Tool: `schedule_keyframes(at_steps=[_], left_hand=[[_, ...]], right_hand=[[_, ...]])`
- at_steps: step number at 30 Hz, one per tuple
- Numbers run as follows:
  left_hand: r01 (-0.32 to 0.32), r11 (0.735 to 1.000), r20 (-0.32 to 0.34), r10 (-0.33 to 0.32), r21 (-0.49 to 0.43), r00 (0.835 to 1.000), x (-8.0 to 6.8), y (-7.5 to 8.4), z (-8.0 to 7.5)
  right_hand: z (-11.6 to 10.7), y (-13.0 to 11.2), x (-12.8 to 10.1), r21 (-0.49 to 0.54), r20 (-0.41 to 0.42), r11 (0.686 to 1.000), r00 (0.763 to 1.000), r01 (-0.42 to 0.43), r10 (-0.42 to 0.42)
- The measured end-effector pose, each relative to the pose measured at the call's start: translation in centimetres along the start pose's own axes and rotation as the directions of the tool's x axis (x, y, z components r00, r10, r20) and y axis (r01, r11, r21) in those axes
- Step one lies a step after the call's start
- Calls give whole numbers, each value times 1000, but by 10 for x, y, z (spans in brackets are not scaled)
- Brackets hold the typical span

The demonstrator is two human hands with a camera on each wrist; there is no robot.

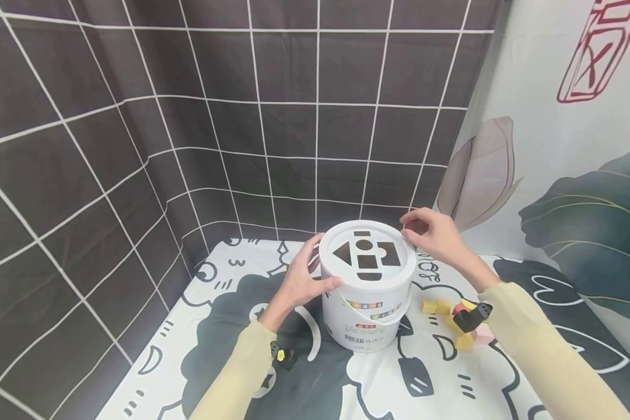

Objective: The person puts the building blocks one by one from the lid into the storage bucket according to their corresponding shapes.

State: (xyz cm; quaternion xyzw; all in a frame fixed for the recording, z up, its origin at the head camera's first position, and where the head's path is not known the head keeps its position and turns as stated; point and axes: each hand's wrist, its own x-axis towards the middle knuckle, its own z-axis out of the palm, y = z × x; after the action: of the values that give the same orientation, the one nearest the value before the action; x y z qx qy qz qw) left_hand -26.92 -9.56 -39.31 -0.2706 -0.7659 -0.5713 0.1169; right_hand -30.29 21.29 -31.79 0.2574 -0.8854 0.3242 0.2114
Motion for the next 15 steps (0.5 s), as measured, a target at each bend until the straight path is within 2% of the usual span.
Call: schedule_keyframes(at_steps=[4, 15], left_hand=[[-1, 1000, 1, 1, 1, 1000, 0, 0, 0], [-12, 1000, 2, 12, -9, 1000, 1, -1, 0]], right_hand=[[-6, 9, -16, -1, 3, 999, 999, -40, 40], [-24, 26, -61, 4, 126, 994, 986, -112, 110]])
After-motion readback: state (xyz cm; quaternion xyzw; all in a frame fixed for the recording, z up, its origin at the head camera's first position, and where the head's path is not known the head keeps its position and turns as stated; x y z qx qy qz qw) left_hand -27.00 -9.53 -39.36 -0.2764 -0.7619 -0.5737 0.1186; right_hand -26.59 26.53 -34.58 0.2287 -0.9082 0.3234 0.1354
